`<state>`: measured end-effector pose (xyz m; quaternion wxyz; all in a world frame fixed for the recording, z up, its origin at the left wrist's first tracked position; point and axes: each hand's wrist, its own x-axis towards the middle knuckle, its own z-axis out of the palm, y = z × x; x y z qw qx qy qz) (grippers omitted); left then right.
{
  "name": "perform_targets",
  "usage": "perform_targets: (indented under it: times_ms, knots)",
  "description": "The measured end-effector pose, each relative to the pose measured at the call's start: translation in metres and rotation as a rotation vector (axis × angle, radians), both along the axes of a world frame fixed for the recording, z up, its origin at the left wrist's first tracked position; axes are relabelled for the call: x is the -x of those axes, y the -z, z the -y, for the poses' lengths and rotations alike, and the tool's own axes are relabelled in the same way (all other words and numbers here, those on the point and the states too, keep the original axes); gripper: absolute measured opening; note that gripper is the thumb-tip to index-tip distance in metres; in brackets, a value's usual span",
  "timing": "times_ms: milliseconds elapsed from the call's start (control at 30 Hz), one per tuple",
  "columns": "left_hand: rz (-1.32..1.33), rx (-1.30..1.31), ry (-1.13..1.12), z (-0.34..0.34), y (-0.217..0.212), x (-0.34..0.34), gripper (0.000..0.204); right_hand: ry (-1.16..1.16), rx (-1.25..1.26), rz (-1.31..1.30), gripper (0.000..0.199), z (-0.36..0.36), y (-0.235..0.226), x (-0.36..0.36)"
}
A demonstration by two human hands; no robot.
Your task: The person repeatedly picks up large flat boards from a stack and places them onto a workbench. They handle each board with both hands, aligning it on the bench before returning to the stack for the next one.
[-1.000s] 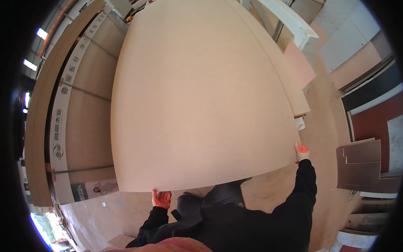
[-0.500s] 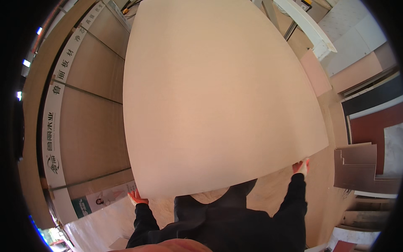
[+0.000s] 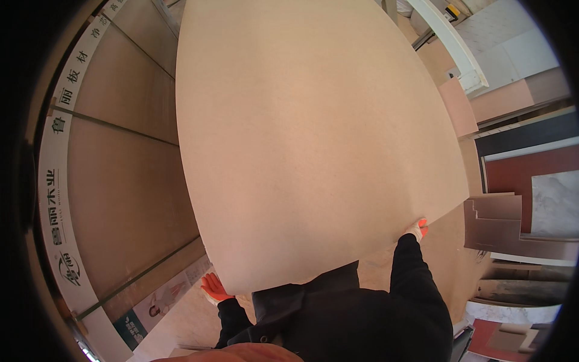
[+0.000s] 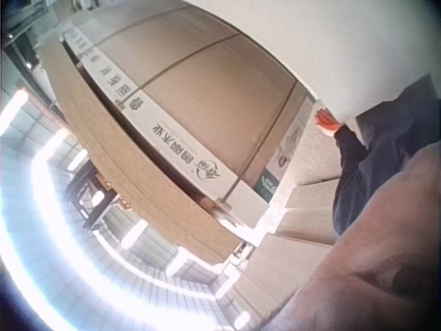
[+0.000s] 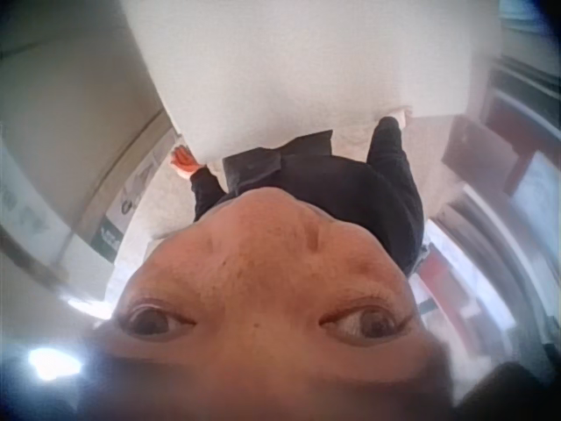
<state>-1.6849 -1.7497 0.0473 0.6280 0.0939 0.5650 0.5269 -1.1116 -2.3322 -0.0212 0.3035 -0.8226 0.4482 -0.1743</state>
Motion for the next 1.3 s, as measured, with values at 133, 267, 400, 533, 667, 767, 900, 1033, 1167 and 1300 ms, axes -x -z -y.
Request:
perform_targets:
  times_ms: [133, 267, 400, 533, 667, 767, 900, 1033, 1167, 1300]
  knots:
    - [-0.051, -0.071, 0.099, 0.002, -0.012, 0.002, 0.081, -0.012, -0.498, 0.346, 0.049, -0.013, -0.022, 0.013]
    - [-0.094, -0.13, 0.142, -0.009, -0.022, -0.006, 0.08, -0.029, -0.729, 0.489, 0.039, -0.024, -0.036, 0.021]
    - [-0.075, -0.15, 0.077, -0.042, -0.029, -0.029, 0.079, -0.109, -0.483, 0.296, 0.032, -0.042, -0.024, 0.008]
    - [-0.067, -0.19, 0.137, -0.073, -0.03, -0.057, 0.078, -0.197, -0.448, 0.372, 0.038, -0.074, -0.018, -0.013]
    - [-0.002, -0.137, 0.238, -0.09, -0.023, -0.085, 0.077, -0.264, -0.339, 0.401, 0.051, -0.11, -0.036, -0.038]
    - [-0.096, -0.132, 0.246, -0.107, -0.018, -0.102, 0.075, -0.203, -0.259, 0.271, 0.05, -0.139, -0.051, -0.063]
    - [-0.093, -0.045, 0.184, -0.138, -0.01, -0.125, 0.055, -0.046, 0.108, 0.099, 0.087, -0.175, -0.057, -0.096]
    - [-0.187, -0.095, 0.23, -0.163, -0.001, -0.137, 0.052, -0.103, 0.038, 0.195, 0.092, -0.197, -0.056, -0.11]
    - [-0.322, 0.0, 0.122, -0.17, 0.004, -0.138, 0.056, -0.12, -0.071, 0.318, 0.094, -0.192, -0.048, -0.112]
    - [-0.139, 0.091, 0.164, -0.168, -0.003, -0.146, 0.056, -0.15, -0.263, 0.26, 0.086, -0.179, -0.04, -0.124]
